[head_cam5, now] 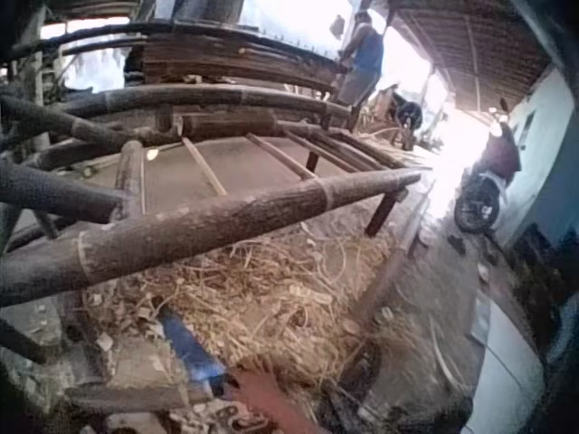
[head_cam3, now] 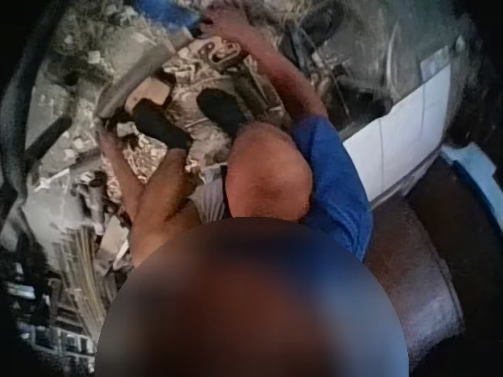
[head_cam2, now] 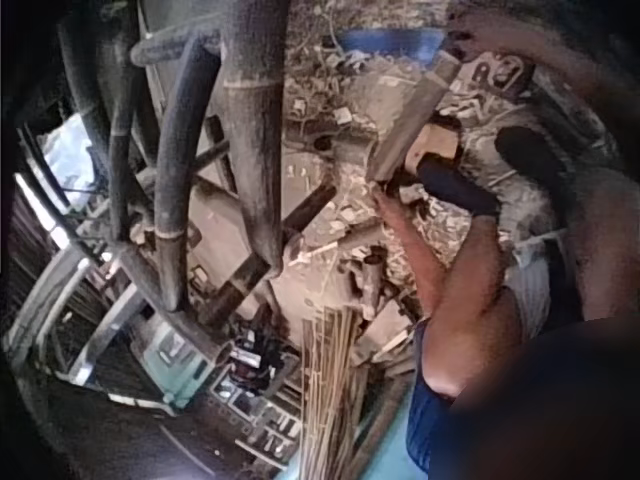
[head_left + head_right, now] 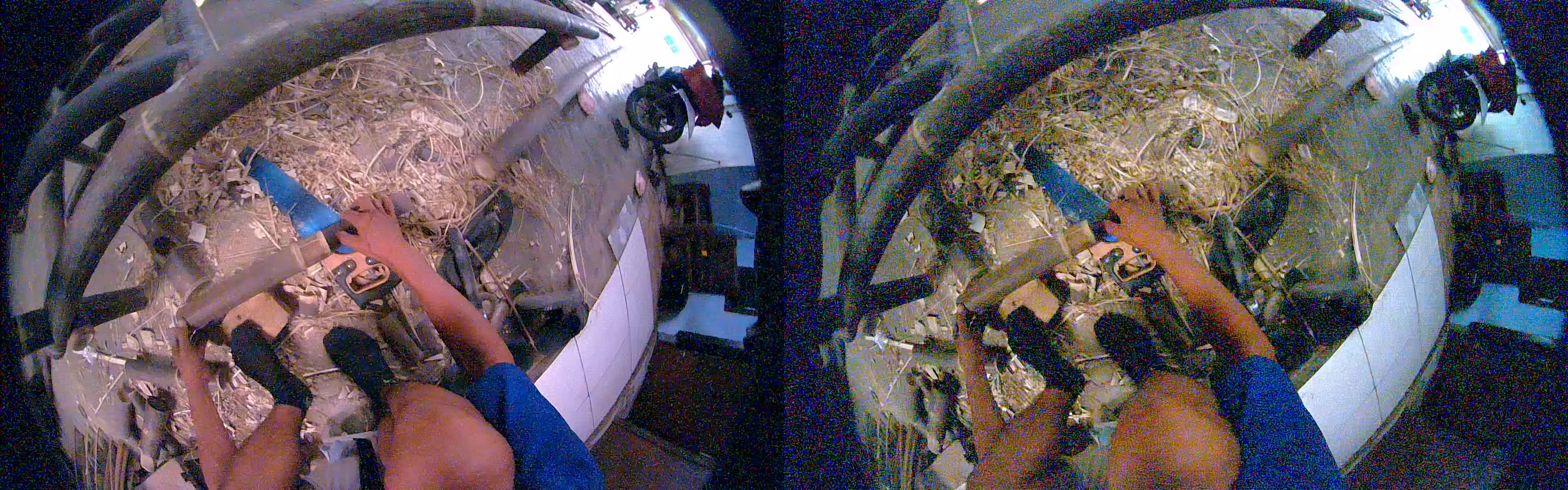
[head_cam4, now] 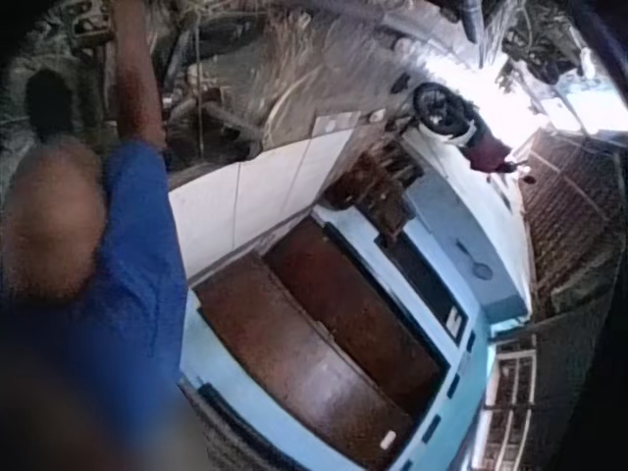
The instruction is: The person sits on the floor and uses a knife to split a bamboo pole into thin strips. They repeatedly position the pole, drive the knife through it, and separate the resulting strips.
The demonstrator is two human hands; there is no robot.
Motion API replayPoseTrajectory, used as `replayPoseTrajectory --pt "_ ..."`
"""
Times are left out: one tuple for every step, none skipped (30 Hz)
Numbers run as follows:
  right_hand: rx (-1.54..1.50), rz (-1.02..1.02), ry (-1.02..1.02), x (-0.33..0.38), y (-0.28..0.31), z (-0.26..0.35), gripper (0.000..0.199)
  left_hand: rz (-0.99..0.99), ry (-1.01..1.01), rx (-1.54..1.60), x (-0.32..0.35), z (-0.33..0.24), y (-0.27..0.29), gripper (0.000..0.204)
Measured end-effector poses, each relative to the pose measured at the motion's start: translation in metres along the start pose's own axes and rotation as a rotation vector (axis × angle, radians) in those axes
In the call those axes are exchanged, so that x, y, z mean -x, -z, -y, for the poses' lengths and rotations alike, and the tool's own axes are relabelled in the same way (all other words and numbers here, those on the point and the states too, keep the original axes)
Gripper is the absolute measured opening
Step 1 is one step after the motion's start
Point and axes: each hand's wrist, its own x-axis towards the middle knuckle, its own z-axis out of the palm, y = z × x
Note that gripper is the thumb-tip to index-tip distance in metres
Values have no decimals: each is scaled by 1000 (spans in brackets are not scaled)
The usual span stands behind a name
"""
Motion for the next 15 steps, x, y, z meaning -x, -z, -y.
replayPoseTrajectory --pt "-5 -22 -3 -1 -3 6 47 9 -224 -406 1 -1 11 71" --pt "4 -33 -11 -3 -6 12 47 41 -331 -603 6 9 1 70" --pt "21 -50 -10 13 1 -18 46 54 -449 -794 14 15 -14 70" --pt "6 -74 3 10 -2 -16 46 50 -466 -814 12 11 -8 71" --pt "14 -97 13 7 -4 -16 45 46 -483 -828 10 8 -7 71" --pt "-23 -105 20 6 -7 -14 45 44 -495 -846 10 4 -2 72" --pt "-36 -101 20 9 -8 -14 45 50 -500 -860 13 3 0 73" --pt "-36 -93 19 10 -8 -16 44 53 -507 -869 15 2 -1 74" --pt "-35 -104 16 9 -10 -16 44 68 -271 -453 13 -2 -2 71" --pt "-27 -106 10 7 -11 -14 45 76 -35 -36 7 -7 -4 68" --pt "-11 -85 -11 6 -11 -13 45 80 200 383 6 -11 -5 66" --pt "-8 -98 4 5 -11 -13 45 104 -17 67 11 -13 -5 63" --pt "3 -88 2 5 -10 -13 45 126 -230 -248 20 -13 -6 63" --pt "19 -66 -7 4 -9 -13 45 147 -442 -566 27 -15 -7 66" --pt "10 -70 -5 4 -8 -12 46 138 -255 -288 29 -20 -11 69"
